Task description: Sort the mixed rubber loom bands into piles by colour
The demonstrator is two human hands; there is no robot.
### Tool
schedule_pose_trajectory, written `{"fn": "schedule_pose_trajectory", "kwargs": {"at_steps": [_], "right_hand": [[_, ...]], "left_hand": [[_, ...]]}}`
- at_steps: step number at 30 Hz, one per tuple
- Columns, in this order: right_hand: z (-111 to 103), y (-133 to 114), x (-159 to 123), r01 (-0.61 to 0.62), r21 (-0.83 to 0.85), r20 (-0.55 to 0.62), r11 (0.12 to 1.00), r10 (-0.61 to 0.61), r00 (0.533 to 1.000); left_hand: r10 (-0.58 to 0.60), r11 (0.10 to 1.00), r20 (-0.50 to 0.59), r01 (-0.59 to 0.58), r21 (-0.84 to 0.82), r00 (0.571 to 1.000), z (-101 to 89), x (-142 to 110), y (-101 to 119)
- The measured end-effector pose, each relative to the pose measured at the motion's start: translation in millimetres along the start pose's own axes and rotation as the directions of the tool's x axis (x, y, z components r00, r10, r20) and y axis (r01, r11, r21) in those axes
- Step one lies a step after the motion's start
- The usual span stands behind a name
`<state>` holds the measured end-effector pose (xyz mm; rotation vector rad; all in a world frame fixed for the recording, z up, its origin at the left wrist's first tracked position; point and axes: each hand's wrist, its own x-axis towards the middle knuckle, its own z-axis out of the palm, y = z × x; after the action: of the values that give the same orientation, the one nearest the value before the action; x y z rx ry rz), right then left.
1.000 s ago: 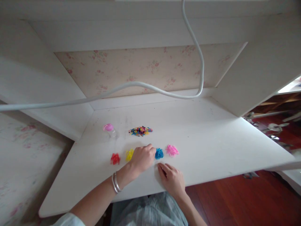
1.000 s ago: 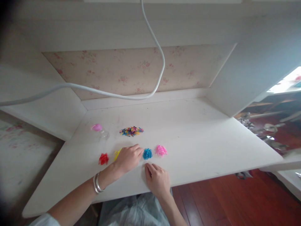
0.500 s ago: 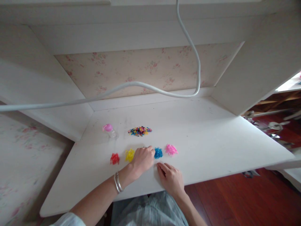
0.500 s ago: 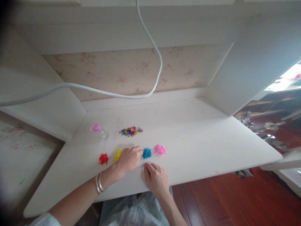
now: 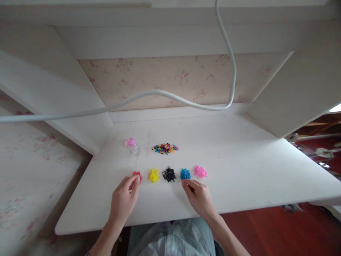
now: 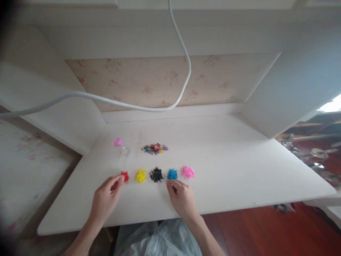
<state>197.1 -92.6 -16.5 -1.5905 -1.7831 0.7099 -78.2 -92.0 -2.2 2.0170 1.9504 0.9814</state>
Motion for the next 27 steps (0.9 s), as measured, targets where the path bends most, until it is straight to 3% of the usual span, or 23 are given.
{"fn": "schedule_pose_trajectory", "kwargs": {"at_steps": [5, 9, 16, 27], "right_hand": [[10, -31, 50, 0.083, -0.213, 0.102, 0.974, -0.062, 0.993], [32, -49, 93, 0.061, -0.465, 0.200, 0.883, 0.038, 0.979], [59, -53, 142, 0.019, -0.595, 0.188, 0.803, 0.117, 0.975], [68, -42, 155, 0.036, -0.601, 0.177, 0.799, 0.089, 0.980]], "left_hand": [[-0.140, 0.974, -0.168, 0.166, 0.153, 0.976, -9.1, -32, -54], [-0.206, 0.960, -0.227, 0.241, 0.141, 0.952, -5.3, -40, -78], [-0.185, 0.971, -0.186, 0.208, 0.117, 0.965, -0.3, -42, -78], [-0.159, 0.973, -0.165, 0.183, 0.140, 0.973, -1.0, -43, -76]]}}
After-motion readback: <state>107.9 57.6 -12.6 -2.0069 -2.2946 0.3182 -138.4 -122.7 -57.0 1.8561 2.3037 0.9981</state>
